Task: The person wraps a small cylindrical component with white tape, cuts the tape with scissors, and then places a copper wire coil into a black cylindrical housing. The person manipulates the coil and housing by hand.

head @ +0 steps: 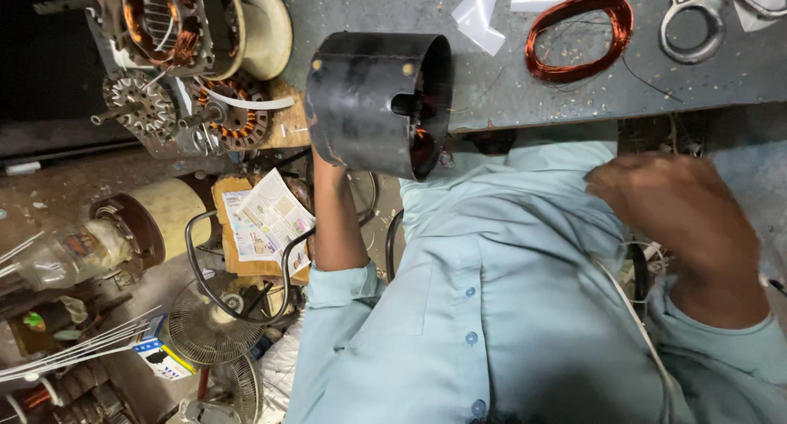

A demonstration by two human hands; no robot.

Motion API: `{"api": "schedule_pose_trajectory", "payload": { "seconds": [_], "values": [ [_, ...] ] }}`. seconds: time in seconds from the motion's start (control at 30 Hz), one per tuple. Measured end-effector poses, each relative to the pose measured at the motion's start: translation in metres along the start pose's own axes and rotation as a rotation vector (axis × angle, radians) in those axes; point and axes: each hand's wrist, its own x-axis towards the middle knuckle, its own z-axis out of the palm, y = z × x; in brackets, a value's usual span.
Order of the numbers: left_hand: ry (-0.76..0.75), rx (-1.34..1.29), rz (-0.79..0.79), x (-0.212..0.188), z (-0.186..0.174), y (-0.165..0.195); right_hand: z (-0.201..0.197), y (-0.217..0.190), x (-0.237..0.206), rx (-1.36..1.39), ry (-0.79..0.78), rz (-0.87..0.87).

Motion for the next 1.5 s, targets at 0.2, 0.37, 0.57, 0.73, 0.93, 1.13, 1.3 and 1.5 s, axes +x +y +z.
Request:
{"api": "schedule_pose_trajectory", "payload": {
  "seconds": [0.2, 0.37, 0.57, 0.73, 0.93, 1.13, 1.3, 1.5],
  "values": [
    [-0.02, 0.01, 0.01, 0.004, 0.001, 0.005, 0.001, -0.046, 0.059, 0.228, 0.609, -0.329],
    [-0.023, 0.023, 0.013, -0.001, 0.004, 0.005, 0.032, -0.074, 0.131, 0.187, 0.716, -0.321],
    [-0.022, 0.042, 0.01, 0.005, 0.001, 0.003, 0.048, -0.069, 0.129, 0.069, 0.788, -0.359],
    [-0.035, 0.05, 0.009, 0.004, 0.001, 0.009, 0.046, -0.07, 0.133, 0.093, 0.822, -0.388],
    [-0.03, 0.045, 0.012, 0.005, 0.005, 0.011, 0.037, -0.067, 0.128, 0.252, 0.821, -0.422],
    [-0.014, 0.035, 0.021, 0.003, 0.006, 0.008, 0.036, -0.068, 0.125, 0.278, 0.792, -0.425],
    [-0.002, 0.025, 0.024, -0.003, 0.007, 0.005, 0.027, -0.063, 0.109, 0.208, 0.584, -0.44],
    [-0.013, 0.017, 0.022, 0.002, 0.006, -0.002, 0.042, -0.003, 0.017, 0.264, -0.027, -0.18]
  ]
}}
